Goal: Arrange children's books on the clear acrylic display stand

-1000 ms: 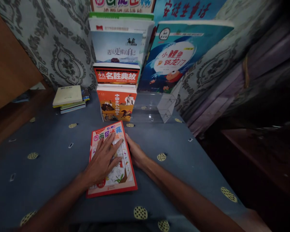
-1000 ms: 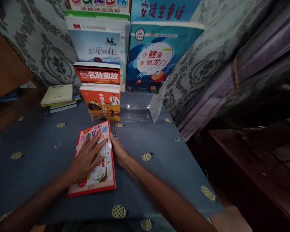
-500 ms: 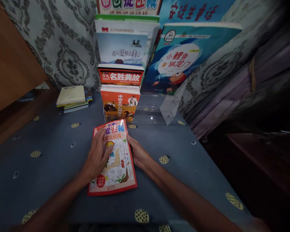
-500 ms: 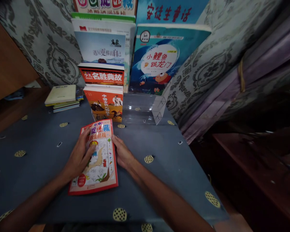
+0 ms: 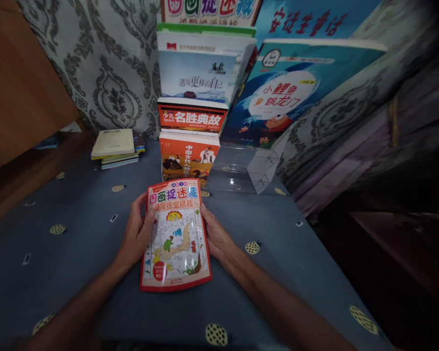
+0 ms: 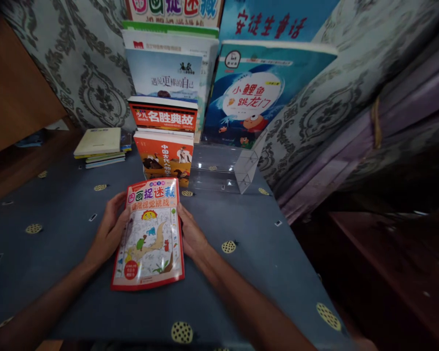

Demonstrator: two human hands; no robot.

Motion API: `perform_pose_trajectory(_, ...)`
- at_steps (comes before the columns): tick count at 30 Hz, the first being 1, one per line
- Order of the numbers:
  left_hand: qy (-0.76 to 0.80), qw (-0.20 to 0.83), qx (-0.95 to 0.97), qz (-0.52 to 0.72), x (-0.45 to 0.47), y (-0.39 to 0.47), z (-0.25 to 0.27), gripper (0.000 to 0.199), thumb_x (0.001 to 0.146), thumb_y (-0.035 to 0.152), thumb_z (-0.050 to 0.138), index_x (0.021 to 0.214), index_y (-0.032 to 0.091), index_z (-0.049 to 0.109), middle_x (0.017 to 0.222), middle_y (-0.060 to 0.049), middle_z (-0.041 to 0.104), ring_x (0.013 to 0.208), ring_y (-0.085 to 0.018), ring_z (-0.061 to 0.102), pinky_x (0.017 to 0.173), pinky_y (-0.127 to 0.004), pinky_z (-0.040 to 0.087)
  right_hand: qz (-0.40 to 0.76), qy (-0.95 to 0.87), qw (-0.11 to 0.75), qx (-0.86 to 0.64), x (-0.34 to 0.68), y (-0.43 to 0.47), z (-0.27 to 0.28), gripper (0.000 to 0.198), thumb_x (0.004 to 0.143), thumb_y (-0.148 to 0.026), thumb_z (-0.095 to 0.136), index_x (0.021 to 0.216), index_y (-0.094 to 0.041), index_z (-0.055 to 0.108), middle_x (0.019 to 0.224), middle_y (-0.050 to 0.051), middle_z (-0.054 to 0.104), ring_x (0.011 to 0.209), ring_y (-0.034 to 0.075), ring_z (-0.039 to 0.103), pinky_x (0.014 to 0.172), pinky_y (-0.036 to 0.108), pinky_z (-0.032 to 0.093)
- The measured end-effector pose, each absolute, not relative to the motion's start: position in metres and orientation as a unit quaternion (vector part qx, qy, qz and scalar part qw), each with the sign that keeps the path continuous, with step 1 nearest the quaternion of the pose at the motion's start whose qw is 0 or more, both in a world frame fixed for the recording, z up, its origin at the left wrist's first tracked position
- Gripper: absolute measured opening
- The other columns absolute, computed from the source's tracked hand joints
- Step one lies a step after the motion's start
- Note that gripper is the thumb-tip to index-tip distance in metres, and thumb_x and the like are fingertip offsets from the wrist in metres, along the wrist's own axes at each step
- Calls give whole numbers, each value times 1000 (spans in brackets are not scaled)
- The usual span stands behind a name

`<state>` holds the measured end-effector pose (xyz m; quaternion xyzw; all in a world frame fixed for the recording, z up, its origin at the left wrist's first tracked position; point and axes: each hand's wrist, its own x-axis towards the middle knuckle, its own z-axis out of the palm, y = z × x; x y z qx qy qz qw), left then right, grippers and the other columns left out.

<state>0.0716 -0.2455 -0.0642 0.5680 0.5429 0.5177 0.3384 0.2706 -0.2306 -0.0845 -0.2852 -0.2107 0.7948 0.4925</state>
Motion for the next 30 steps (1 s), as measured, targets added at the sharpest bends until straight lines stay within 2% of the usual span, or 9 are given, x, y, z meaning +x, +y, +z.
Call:
perform_pose_trajectory(3, 540, 401, 521, 526, 70, -245, -61, 54, 94, 51, 54, 138, 22, 45, 143, -12, 55, 133, -28, 52, 111, -45, 42, 797, -209, 488, -288, 271, -231, -83, 34, 84, -46, 75, 106, -21, 69, 105, 8, 79, 110, 29, 71, 95, 49, 57)
perform_pose_trajectory(7, 555, 474, 450, 515, 69, -246, -55, 52, 92, 50, 58, 136, 26, 48, 125, -8, 67, 110, -26, 66, 90, -40, 54, 798, -210, 484, -291, 272, -230, -84, 35, 87, -47, 72, 112, -22, 67, 107, 7, 79, 111, 29, 71, 96, 51, 57)
perform_pose_trajectory(10, 523, 529, 387, 545, 67, -244, -52, 47, 89, 43, 62, 131, 27, 52, 108, -4, 73, 93, -22, 70, 76, -34, 57, 798, -207, 485, -292, 272, -230, -85, 36, 88, -47, 71, 113, -22, 67, 109, 8, 78, 112, 30, 71, 97, 51, 56)
perform_pose_trajectory(14, 470, 601, 307, 569, 65, -240, -48, 44, 80, 30, 70, 122, 25, 57, 94, -1, 74, 75, -18, 70, 66, -29, 56, 798, -194, 483, -302, 272, -230, -84, 34, 88, -46, 72, 110, -20, 69, 109, 9, 78, 112, 30, 70, 97, 50, 56)
perform_pose_trajectory(18, 429, 634, 289, 575, 62, -240, -45, 50, 76, 25, 77, 122, 26, 57, 95, -2, 76, 74, -19, 71, 66, -30, 58, 798, -195, 478, -313, 272, -230, -84, 34, 88, -46, 71, 110, -20, 69, 106, 9, 79, 109, 29, 72, 95, 48, 57)
perform_pose_trajectory(25, 393, 664, 294, 564, 61, -241, -45, 58, 74, 31, 82, 124, 29, 54, 106, -3, 76, 84, -22, 72, 77, -36, 59, 795, -200, 479, -315, 273, -229, -85, 34, 88, -46, 72, 110, -20, 70, 102, 8, 79, 107, 29, 72, 93, 47, 58)
perform_pose_trajectory(30, 395, 672, 273, 563, 60, -241, -45, 59, 71, 28, 84, 122, 30, 55, 101, 0, 76, 76, -18, 72, 66, -28, 57, 798, -196, 473, -317, 273, -229, -84, 36, 87, -46, 73, 111, -20, 70, 105, 7, 79, 107, 28, 72, 94, 47, 57)
